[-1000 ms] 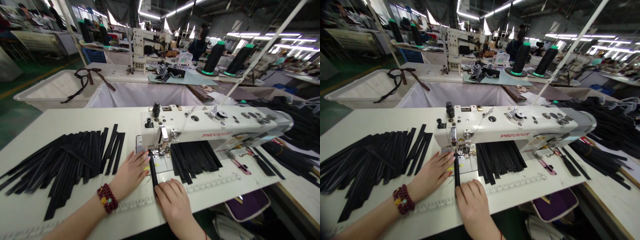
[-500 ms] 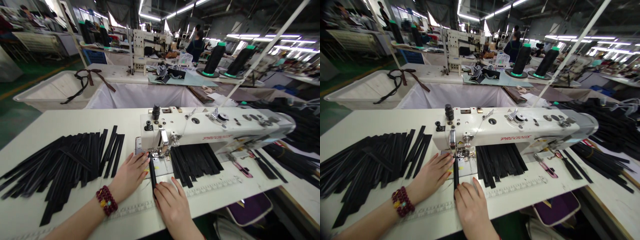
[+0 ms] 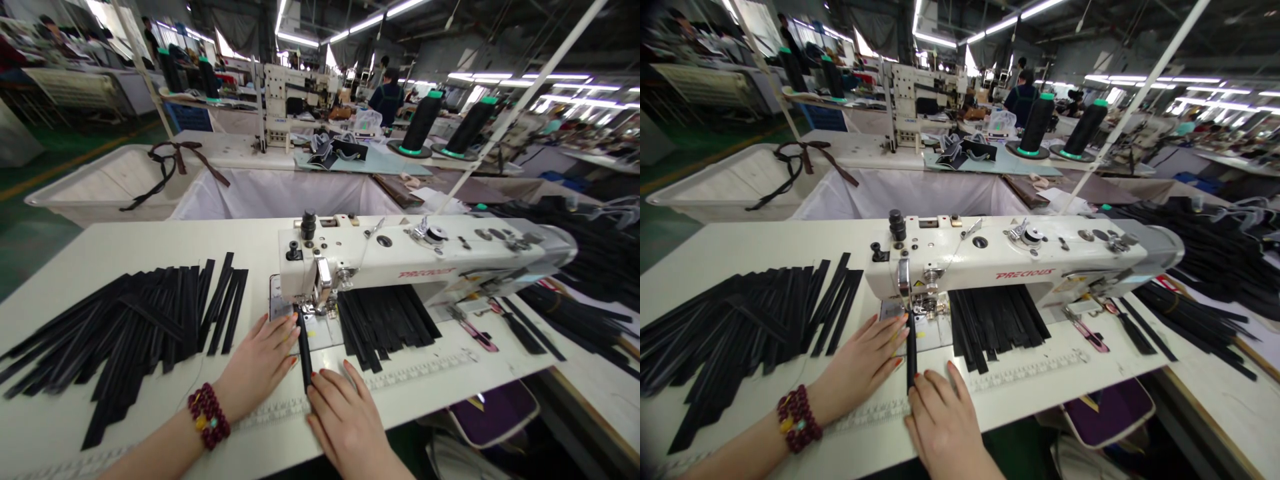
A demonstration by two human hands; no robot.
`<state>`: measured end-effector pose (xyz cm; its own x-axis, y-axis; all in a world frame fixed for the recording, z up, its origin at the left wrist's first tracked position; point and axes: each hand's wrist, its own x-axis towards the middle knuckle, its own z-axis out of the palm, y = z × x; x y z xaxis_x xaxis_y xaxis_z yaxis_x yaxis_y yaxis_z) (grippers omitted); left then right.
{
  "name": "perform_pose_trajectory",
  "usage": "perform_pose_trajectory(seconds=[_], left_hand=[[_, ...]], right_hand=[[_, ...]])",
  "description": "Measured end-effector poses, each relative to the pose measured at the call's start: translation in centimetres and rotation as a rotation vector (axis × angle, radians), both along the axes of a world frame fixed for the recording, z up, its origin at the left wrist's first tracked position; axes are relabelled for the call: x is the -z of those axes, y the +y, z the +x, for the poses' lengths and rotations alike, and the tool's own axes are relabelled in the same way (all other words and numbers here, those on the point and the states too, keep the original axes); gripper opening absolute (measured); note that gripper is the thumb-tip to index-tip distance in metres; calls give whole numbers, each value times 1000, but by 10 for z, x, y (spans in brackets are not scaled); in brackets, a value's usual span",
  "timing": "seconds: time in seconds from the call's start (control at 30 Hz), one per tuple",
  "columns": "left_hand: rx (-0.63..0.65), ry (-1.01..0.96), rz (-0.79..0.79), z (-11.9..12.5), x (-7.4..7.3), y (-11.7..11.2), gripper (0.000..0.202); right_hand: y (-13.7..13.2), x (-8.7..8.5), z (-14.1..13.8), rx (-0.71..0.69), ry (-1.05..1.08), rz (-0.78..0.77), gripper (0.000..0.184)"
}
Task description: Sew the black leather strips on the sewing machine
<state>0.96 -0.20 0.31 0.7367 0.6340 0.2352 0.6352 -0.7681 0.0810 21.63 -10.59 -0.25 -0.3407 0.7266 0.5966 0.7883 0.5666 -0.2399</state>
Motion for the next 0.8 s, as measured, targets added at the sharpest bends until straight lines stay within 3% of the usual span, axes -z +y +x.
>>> perform_pose_trajectory(seconds=[0.33,0.8], left_hand=[[-29,-2,-15,2,6,23,40],[1,-29,38,-1,13,33,39]], right_hand=[[25,-5,-1,-4,-26,-127,14],[68,-2,-2,-6,-165,-94,25]])
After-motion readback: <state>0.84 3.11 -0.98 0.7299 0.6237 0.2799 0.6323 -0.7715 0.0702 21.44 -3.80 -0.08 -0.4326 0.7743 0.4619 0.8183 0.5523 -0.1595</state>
